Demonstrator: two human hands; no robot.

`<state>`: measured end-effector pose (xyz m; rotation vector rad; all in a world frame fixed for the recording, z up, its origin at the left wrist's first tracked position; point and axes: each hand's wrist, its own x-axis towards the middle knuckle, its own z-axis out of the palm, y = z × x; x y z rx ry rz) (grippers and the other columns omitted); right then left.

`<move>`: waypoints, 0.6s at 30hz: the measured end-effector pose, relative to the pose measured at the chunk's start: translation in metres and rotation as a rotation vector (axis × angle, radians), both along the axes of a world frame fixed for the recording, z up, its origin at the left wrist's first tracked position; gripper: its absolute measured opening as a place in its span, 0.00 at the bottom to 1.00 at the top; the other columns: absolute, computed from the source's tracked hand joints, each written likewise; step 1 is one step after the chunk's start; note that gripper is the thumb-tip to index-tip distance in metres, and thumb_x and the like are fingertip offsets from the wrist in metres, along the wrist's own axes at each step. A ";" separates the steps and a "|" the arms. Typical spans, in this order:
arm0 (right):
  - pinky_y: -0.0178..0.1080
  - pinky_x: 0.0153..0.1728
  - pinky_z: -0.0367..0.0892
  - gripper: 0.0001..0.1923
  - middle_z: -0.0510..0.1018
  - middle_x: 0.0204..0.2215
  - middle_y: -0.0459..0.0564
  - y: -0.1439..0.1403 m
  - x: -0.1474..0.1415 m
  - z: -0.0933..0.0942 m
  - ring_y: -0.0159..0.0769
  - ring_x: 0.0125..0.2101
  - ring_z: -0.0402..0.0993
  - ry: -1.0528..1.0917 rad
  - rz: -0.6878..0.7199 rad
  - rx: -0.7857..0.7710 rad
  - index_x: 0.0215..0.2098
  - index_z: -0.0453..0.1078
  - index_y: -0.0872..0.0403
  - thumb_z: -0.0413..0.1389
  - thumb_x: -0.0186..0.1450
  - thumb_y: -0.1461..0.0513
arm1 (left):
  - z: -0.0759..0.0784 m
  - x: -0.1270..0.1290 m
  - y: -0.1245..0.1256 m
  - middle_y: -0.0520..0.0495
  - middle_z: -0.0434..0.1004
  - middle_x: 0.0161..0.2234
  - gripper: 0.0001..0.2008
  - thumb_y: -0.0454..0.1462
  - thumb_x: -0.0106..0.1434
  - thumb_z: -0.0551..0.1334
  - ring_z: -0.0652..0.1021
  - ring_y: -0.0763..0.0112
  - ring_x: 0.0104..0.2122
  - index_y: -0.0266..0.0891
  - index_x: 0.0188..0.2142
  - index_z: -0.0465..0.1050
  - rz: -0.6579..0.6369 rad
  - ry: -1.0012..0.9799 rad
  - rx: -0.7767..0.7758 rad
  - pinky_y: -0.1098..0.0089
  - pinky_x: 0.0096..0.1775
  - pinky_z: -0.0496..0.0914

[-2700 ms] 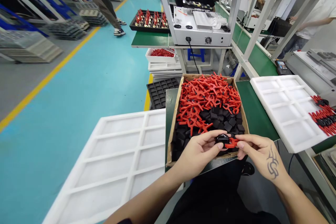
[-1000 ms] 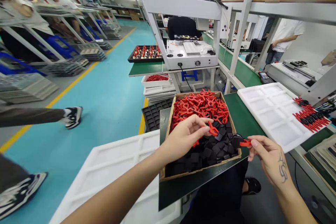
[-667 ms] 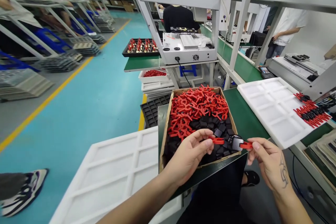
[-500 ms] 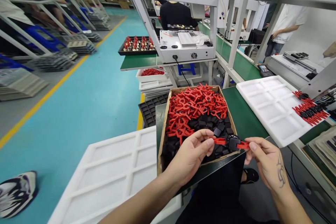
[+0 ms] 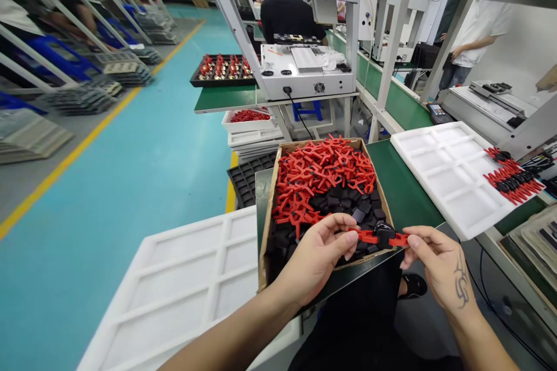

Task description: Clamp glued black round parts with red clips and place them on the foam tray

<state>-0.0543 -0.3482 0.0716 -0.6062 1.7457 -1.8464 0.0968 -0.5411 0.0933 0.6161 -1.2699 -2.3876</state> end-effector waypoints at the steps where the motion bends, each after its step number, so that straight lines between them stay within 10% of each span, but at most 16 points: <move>1: 0.40 0.32 0.81 0.13 0.84 0.24 0.47 0.000 0.000 0.000 0.37 0.24 0.82 0.004 0.003 0.003 0.46 0.84 0.51 0.70 0.68 0.52 | 0.000 0.000 0.000 0.54 0.74 0.29 0.21 0.45 0.55 0.82 0.71 0.77 0.27 0.36 0.40 0.79 -0.002 0.001 -0.004 0.72 0.31 0.64; 18: 0.40 0.33 0.81 0.13 0.84 0.24 0.47 0.006 0.001 0.001 0.38 0.24 0.83 0.052 0.038 0.015 0.47 0.83 0.50 0.69 0.70 0.53 | 0.003 0.001 -0.001 0.52 0.79 0.29 0.20 0.45 0.57 0.81 0.77 0.74 0.29 0.37 0.41 0.79 -0.057 -0.012 -0.017 0.72 0.35 0.71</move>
